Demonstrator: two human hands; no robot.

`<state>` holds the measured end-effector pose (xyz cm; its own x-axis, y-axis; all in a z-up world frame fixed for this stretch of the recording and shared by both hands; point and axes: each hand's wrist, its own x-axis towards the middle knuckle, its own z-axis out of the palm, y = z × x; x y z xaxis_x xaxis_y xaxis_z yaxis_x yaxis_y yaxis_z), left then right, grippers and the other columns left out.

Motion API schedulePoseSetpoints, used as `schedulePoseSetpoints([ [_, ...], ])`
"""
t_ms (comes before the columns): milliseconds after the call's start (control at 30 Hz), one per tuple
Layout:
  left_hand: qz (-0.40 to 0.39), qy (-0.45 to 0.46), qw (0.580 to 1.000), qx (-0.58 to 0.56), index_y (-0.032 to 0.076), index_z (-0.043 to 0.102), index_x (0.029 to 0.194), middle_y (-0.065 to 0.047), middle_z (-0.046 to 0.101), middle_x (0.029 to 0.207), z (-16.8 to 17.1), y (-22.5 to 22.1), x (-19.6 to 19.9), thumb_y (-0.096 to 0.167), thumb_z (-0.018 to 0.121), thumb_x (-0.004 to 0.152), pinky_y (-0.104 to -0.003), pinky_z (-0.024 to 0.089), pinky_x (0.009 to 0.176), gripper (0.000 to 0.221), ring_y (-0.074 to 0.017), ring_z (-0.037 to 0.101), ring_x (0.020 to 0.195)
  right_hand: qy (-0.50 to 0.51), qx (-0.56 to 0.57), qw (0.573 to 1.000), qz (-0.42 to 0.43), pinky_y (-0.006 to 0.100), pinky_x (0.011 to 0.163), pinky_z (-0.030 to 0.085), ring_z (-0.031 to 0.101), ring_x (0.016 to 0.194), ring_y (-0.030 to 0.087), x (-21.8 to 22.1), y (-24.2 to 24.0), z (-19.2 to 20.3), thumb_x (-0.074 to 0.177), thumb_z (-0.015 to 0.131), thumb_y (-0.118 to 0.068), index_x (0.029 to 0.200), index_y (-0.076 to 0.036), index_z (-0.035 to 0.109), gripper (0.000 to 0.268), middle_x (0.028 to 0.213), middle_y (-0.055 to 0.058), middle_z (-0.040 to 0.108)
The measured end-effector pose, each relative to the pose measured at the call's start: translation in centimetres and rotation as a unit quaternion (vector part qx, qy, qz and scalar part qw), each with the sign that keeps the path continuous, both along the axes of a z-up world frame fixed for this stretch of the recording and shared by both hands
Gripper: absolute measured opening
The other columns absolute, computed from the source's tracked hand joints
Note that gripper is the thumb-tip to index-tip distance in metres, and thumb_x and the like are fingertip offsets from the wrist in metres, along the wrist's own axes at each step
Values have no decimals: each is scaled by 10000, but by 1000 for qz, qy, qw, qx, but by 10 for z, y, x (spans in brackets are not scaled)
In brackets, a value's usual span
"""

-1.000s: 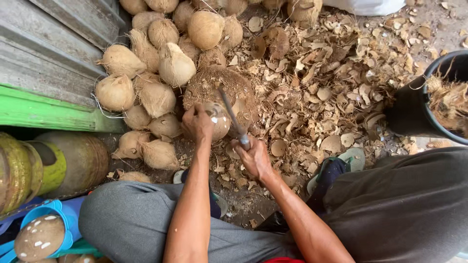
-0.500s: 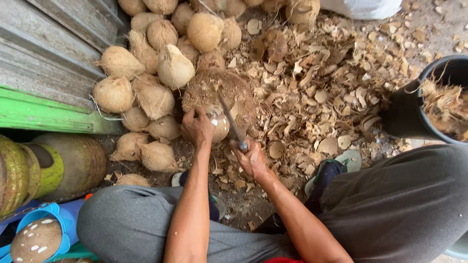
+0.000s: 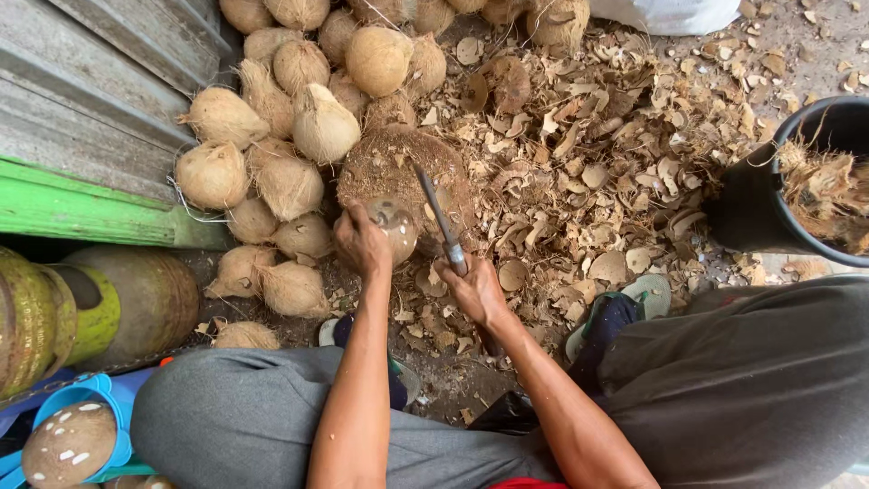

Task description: The person sits on the ground and uses a curved blade to peel the husk off a coconut. They rotate the coconut by hand and repeatedly strike the husk against a wooden block to remove the fibrous outer layer.

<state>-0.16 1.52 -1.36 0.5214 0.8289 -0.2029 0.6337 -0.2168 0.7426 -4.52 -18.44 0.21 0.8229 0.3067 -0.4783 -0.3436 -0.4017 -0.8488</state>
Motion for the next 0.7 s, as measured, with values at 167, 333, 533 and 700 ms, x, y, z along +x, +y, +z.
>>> schedulePoseSetpoints([
  [167, 23, -56, 998, 21, 195, 711, 931, -39, 648, 1143, 2, -10, 6, 530, 413, 994, -453, 535, 756, 453, -214, 646, 939, -75, 19, 997, 9, 347, 369, 390, 391, 402, 133, 1, 14, 7, 1006, 577, -329, 867, -75, 603, 290, 567, -6, 538],
  [333, 18, -83, 996, 27, 188, 706, 883, -42, 668, 1129, 11, -14, 6, 509, 423, 1029, -483, 476, 879, 452, -211, 641, 995, -111, -17, 992, 49, 332, 425, 438, 442, 437, 114, -9, 19, 10, 992, 622, -316, 857, -92, 657, 263, 592, 6, 532],
  [533, 12, -43, 998, 35, 175, 651, 843, -54, 641, 1074, 2, -15, 6, 487, 382, 1001, -472, 495, 789, 441, -215, 626, 880, -3, 125, 992, -22, 417, 467, 385, 461, 524, 162, -11, 19, -4, 981, 526, -226, 1260, -175, 635, 303, 740, 11, 658],
  [700, -2, -68, 993, 95, 155, 665, 875, -75, 674, 1146, -8, -13, 1, 458, 411, 1008, -471, 479, 781, 417, -206, 651, 921, -64, -73, 995, 35, 419, 596, 519, 621, 623, 245, -7, 19, -11, 952, 670, -286, 1014, -27, 759, 281, 754, 139, 712],
])
